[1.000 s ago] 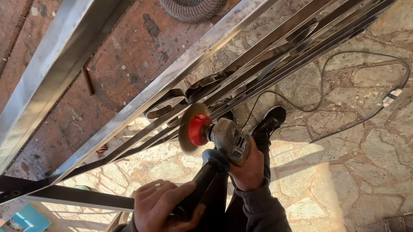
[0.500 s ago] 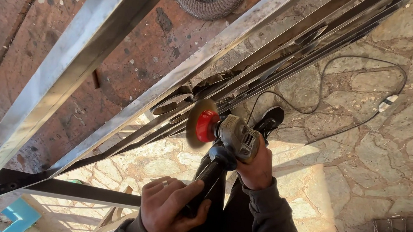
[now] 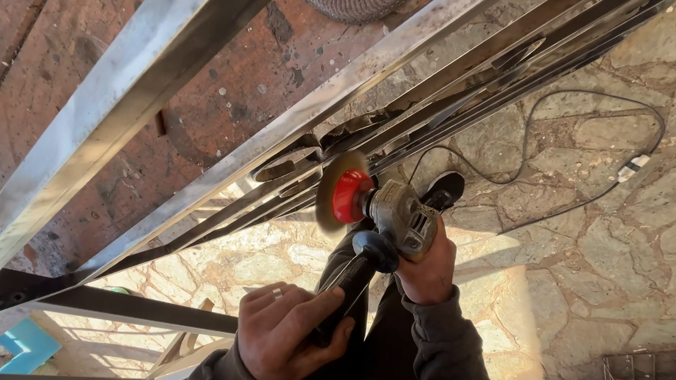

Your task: Grinding and smoothing the edges of a metal frame using a handheld angle grinder.

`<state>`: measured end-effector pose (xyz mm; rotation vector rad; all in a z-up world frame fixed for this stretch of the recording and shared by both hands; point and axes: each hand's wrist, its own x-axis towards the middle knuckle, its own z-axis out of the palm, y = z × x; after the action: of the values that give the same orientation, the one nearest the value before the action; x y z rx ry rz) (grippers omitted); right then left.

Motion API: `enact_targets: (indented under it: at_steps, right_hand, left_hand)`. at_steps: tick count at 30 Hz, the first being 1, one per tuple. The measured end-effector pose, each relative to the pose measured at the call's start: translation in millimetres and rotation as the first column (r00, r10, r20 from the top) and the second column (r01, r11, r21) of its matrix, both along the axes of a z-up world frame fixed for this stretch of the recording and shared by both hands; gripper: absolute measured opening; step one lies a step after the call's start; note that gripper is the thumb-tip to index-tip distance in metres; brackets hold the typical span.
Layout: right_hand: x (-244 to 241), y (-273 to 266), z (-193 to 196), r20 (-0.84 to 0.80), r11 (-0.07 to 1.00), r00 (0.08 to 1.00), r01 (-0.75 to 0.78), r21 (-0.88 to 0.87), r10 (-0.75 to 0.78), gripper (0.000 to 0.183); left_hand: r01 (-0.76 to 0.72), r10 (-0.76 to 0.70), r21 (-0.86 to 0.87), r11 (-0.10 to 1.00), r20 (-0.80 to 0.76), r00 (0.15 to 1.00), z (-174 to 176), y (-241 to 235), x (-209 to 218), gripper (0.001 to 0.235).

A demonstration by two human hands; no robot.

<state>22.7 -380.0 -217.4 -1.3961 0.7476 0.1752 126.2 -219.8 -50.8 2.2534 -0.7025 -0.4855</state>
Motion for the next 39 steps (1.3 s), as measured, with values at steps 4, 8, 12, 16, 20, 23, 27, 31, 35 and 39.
enact_targets:
  at_steps: [4, 8, 12, 16, 20, 23, 27, 31, 35, 39]
  right_hand:
    - [-5.3, -3.5, -3.7, -0.02, 0.995, 0.997, -0.079, 0.061, 0.08, 0.065]
    - [-0.8, 1.1, -6.1, -0.077, 0.998, 0.995, -0.068, 0.002, 0.068, 0.065]
    - [-5.6, -4.4, -3.2, -0.049, 0.989, 0.988, -0.145, 0.033, 0.146, 0.065]
    - [-3.6, 5.2, -9.0, 0.056, 0.983, 0.995, 0.077, 0.165, -0.087, 0.067]
    - [-11.1, 1.2, -12.9, -0.027, 0.999, 0.998, 0.051, -0.013, -0.052, 0.066]
    - [-8.8, -2.3, -11.7, -0.045, 1.0, 0.999, 0.015, 0.004, -0.015, 0.067]
    - [-9.6, 9.2, -10.5, -0.004, 0.988, 0.996, -0.087, 0.127, 0.088, 0.066]
    - [-7.0, 16.4, -6.8, 0.052, 0.998, 0.998, -0.048, 0.038, 0.046, 0.064]
    - [-13.2, 14.8, -7.8, 0.019, 0.986, 0.996, 0.086, 0.142, -0.089, 0.066]
    - [-9.3, 16.4, -3.3, 0.007, 0.989, 0.994, -0.11, 0.1, 0.11, 0.061]
  left_hand:
    - [-0.004, 0.004, 0.009, 1.0, 0.006, 1.0, 1.2, 1.0, -5.1, 0.043]
    - [-0.003, 0.003, 0.019, 1.0, 0.009, 1.0, 0.9, 4.4, -6.8, 0.046]
    - [0.002, -0.002, 0.008, 1.0, 0.025, 1.0, -1.6, 3.0, -5.3, 0.045]
    - [-0.007, 0.007, 0.014, 1.0, 0.021, 1.0, 1.4, -0.9, -6.5, 0.044]
    - [-0.02, 0.02, 0.027, 0.999, -0.004, 1.0, 0.1, -3.5, -0.7, 0.044]
    - [-0.007, 0.006, 0.012, 1.0, 0.008, 1.0, 0.0, -3.4, -6.3, 0.044]
    - [-0.014, 0.013, 0.017, 1.0, 0.036, 0.999, 5.3, 5.8, -17.1, 0.044]
    - [-0.041, 0.041, 0.003, 0.999, 0.059, 0.997, 4.6, 3.9, -7.8, 0.044]
    - [-0.052, 0.052, -0.009, 0.999, 0.033, 0.998, 4.6, 2.7, -11.0, 0.043]
    - [-0.073, 0.074, -0.016, 0.997, 0.047, 0.996, 8.0, 5.7, -17.3, 0.045]
